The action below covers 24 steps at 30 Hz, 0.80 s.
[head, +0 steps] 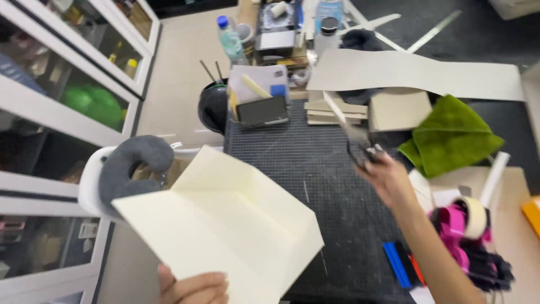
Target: Applying glue to the edges of a cardboard sheet, folding them over, smoothing with a scraper, and trimming the corners with scissors to assemble a box.
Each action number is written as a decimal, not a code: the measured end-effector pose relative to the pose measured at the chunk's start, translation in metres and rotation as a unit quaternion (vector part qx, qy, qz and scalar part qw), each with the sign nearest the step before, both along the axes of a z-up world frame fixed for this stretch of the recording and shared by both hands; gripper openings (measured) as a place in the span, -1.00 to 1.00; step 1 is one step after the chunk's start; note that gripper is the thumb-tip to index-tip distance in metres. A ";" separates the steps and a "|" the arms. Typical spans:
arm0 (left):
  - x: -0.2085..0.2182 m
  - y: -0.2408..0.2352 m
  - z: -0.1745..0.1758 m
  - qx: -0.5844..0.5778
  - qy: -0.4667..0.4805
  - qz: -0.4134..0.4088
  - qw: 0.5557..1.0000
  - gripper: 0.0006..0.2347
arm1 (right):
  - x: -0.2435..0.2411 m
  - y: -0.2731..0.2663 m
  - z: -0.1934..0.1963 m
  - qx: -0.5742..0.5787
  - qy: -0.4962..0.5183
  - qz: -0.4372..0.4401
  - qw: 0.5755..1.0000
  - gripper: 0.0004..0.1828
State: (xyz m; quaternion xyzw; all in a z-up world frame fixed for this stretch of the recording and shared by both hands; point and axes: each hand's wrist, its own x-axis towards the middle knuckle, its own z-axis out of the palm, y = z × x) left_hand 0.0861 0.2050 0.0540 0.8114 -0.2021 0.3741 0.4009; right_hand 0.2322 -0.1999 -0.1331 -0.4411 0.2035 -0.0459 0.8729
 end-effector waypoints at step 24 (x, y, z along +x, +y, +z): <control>0.002 -0.061 -0.004 -0.226 0.295 -0.110 0.922 -0.44 | -0.199 0.013 -0.117 -0.837 0.204 0.208 0.463 -0.21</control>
